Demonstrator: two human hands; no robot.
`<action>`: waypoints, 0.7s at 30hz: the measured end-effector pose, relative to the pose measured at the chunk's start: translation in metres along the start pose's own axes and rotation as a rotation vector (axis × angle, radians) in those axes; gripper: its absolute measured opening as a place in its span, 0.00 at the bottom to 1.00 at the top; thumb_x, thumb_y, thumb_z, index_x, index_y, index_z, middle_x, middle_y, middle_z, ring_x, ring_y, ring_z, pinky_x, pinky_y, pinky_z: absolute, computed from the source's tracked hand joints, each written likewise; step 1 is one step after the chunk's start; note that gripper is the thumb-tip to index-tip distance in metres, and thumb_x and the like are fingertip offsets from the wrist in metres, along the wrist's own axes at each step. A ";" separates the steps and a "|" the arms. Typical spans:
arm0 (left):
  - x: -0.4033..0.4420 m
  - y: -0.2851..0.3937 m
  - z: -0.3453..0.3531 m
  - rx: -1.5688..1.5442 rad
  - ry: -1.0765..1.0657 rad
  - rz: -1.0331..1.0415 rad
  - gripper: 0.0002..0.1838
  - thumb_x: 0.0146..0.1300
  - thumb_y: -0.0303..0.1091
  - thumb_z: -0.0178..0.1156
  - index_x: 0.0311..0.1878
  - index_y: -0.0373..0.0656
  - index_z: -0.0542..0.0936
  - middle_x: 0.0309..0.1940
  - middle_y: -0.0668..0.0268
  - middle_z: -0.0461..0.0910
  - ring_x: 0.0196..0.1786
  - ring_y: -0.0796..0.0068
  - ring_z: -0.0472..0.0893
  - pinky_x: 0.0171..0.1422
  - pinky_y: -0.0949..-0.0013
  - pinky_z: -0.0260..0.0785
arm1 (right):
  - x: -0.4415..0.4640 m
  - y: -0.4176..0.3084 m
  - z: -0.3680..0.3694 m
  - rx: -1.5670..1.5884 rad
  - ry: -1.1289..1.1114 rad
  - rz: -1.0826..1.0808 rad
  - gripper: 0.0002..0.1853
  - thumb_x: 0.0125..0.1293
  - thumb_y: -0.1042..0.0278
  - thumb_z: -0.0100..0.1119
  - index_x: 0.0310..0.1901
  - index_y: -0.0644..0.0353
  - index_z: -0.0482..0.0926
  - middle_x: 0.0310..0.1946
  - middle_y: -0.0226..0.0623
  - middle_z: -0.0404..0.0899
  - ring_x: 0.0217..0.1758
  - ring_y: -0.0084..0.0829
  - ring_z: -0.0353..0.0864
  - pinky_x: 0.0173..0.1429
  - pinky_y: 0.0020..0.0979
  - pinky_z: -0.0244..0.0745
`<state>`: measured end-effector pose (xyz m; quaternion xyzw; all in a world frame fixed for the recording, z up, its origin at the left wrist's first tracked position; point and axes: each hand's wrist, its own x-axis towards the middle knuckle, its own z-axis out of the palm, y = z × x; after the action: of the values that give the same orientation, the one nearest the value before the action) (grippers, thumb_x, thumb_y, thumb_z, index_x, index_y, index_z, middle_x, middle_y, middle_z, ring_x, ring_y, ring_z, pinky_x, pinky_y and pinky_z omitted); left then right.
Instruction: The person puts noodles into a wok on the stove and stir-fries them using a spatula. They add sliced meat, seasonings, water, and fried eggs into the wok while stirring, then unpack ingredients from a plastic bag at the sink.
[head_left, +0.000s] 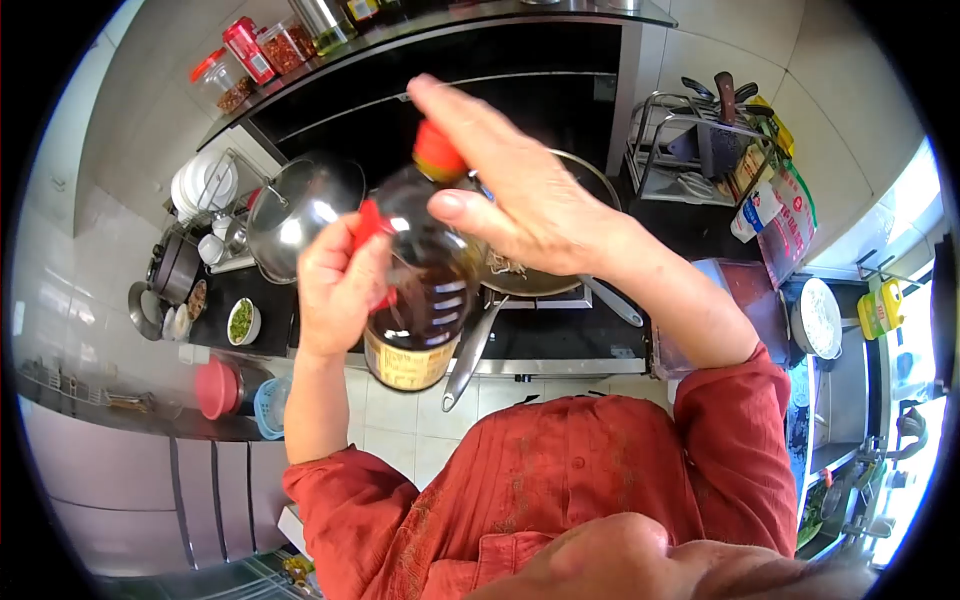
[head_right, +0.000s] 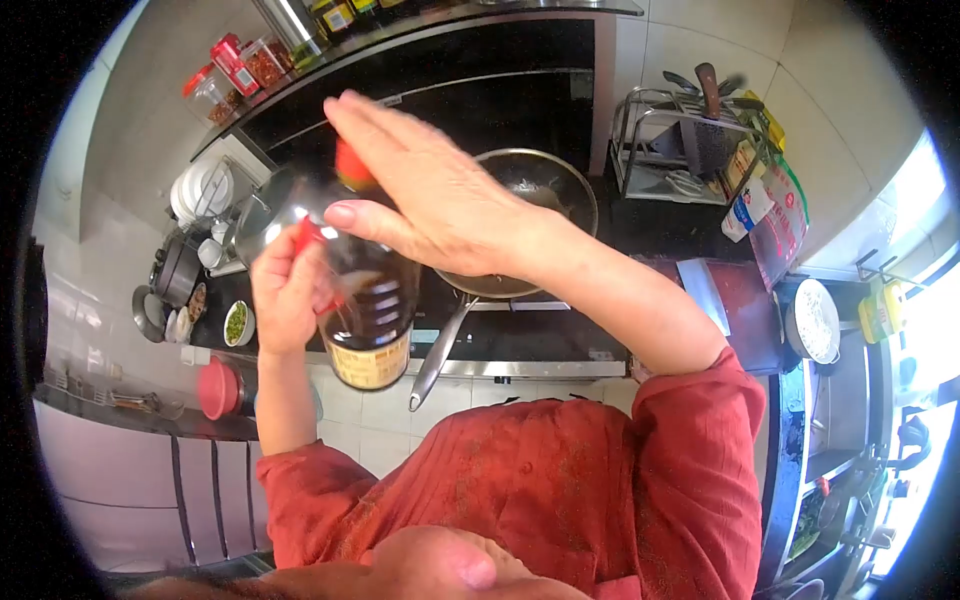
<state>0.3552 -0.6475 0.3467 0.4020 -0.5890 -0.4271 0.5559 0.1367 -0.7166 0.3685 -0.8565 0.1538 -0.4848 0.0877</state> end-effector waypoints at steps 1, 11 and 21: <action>0.009 0.010 -0.002 -0.011 0.085 0.078 0.06 0.69 0.28 0.54 0.44 0.36 0.76 0.22 0.77 0.70 0.19 0.92 0.63 0.21 0.83 0.54 | 0.001 -0.005 -0.012 -0.052 0.028 0.002 0.42 0.66 0.45 0.53 0.70 0.68 0.53 0.70 0.58 0.54 0.75 0.50 0.51 0.76 0.43 0.48; 0.206 0.113 -0.006 -0.091 0.473 0.691 0.09 0.67 0.33 0.59 0.41 0.36 0.77 0.24 0.74 0.70 0.20 0.86 0.64 0.23 0.76 0.60 | -0.179 0.020 -0.030 -0.380 -0.190 0.574 0.13 0.60 0.69 0.60 0.46 0.64 0.78 0.34 0.46 0.78 0.40 0.47 0.79 0.42 0.42 0.75; 0.374 0.090 0.031 0.319 0.887 1.072 0.13 0.63 0.36 0.59 0.32 0.34 0.79 0.23 0.58 0.79 0.28 0.67 0.77 0.36 0.61 0.69 | -0.241 0.002 -0.036 -0.523 -0.298 0.836 0.17 0.60 0.66 0.61 0.50 0.60 0.77 0.36 0.43 0.76 0.43 0.45 0.79 0.46 0.42 0.75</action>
<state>0.3029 -0.9724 0.5481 0.2694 -0.4792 0.2001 0.8110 -0.0109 -0.6348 0.1928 -0.7750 0.5849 -0.2263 0.0781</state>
